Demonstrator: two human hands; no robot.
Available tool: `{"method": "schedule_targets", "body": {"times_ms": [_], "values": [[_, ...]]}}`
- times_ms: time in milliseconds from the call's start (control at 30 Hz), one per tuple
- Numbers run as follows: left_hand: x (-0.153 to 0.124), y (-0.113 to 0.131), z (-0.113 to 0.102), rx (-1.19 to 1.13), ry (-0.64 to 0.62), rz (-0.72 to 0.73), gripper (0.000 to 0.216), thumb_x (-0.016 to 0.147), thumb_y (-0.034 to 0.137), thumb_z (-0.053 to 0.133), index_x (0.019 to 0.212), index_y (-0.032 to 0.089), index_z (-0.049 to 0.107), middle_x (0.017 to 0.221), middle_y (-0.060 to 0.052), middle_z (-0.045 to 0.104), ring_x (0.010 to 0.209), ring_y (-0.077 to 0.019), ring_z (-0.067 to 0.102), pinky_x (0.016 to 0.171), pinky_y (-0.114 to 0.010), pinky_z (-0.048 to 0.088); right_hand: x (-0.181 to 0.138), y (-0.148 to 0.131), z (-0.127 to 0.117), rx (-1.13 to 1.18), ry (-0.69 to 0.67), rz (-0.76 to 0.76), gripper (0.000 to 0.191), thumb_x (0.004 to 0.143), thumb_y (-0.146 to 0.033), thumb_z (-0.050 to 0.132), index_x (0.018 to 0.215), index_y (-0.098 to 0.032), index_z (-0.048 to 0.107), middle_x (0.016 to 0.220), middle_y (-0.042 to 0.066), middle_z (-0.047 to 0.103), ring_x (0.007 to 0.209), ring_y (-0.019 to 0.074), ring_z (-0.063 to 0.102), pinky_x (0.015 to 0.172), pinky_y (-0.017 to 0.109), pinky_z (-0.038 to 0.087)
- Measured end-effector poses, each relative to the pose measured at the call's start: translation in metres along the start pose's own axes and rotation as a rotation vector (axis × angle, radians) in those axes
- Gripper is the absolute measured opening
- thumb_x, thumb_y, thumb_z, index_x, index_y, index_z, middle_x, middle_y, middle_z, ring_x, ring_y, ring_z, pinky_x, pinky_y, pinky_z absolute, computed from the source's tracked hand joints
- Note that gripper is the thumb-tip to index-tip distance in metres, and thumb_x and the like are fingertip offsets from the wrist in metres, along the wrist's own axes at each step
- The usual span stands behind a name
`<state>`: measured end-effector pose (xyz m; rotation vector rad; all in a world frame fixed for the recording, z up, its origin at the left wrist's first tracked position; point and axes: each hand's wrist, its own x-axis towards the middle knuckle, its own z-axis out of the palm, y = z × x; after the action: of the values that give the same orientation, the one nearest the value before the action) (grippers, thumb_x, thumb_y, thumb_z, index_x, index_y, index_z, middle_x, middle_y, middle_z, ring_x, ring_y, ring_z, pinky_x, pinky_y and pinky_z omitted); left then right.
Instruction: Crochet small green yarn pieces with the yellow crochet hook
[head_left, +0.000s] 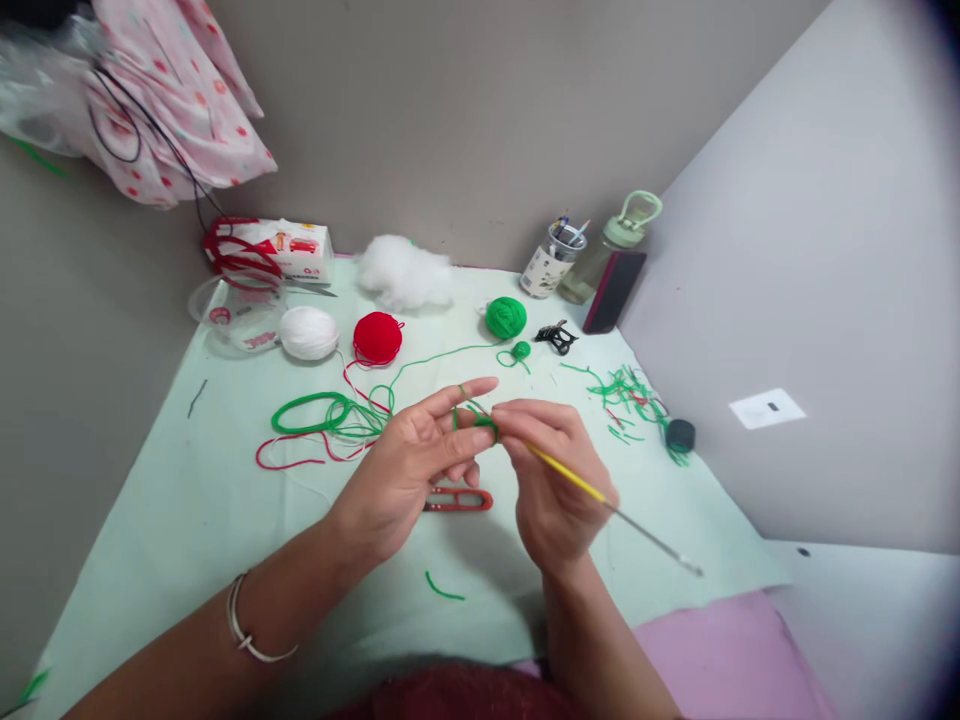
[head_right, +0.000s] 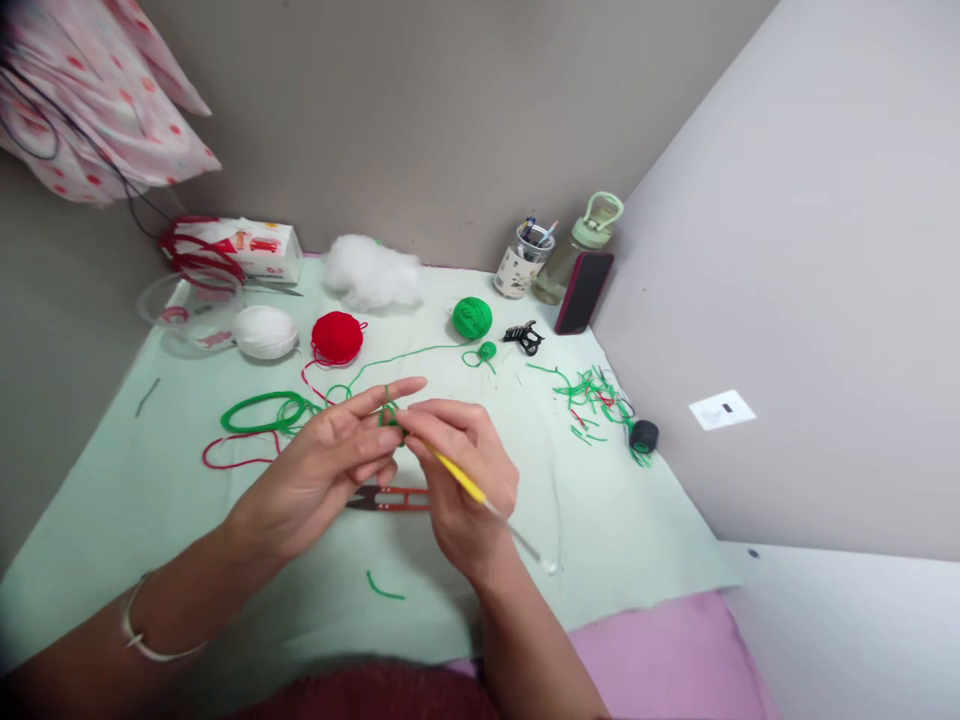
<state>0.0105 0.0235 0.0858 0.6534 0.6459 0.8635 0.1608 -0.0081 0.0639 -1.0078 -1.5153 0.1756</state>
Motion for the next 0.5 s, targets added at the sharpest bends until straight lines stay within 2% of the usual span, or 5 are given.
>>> {"method": "schedule_targets", "body": {"times_ms": [100, 233, 500], "values": [[-0.0005, -0.0005, -0.0004, 0.035, 0.055, 0.055, 0.046, 0.079, 0.025, 0.092, 0.123, 0.029, 0.080, 0.081, 0.004, 0.061, 0.066, -0.0065, 0.056, 0.066, -0.020, 0.048, 0.0044, 0.0016, -0.0026, 0.187, 0.003, 0.152, 0.025, 0.102, -0.016, 0.065, 0.113, -0.032, 0.082, 0.100, 0.004, 0.077, 0.088, 0.0190, 0.074, 0.071, 0.034, 0.063], [0.0014, -0.0010, -0.0010, 0.040, 0.092, 0.104, 0.039, 0.080, 0.025, 0.092, 0.117, 0.029, 0.083, 0.083, 0.003, 0.062, 0.081, -0.0097, 0.059, 0.082, -0.023, 0.048, 0.0053, 0.0026, -0.0017, 0.376, 0.054, 0.261, 0.022, 0.102, -0.020, 0.067, 0.109, -0.032, 0.084, 0.097, 0.002, 0.073, 0.073, 0.0136, 0.068, 0.063, 0.031, 0.059], [0.0004, 0.0022, 0.0002, 0.067, 0.084, 0.090, 0.035, 0.083, 0.027, 0.089, 0.117, 0.027, 0.082, 0.084, 0.002, 0.065, 0.086, -0.0140, 0.059, 0.089, -0.030, 0.045, 0.0060, 0.0048, -0.0032, 0.480, 0.049, 0.375, 0.016, 0.101, -0.026, 0.069, 0.106, -0.029, 0.084, 0.094, 0.003, 0.074, 0.072, 0.0146, 0.069, 0.066, 0.032, 0.060]]}}
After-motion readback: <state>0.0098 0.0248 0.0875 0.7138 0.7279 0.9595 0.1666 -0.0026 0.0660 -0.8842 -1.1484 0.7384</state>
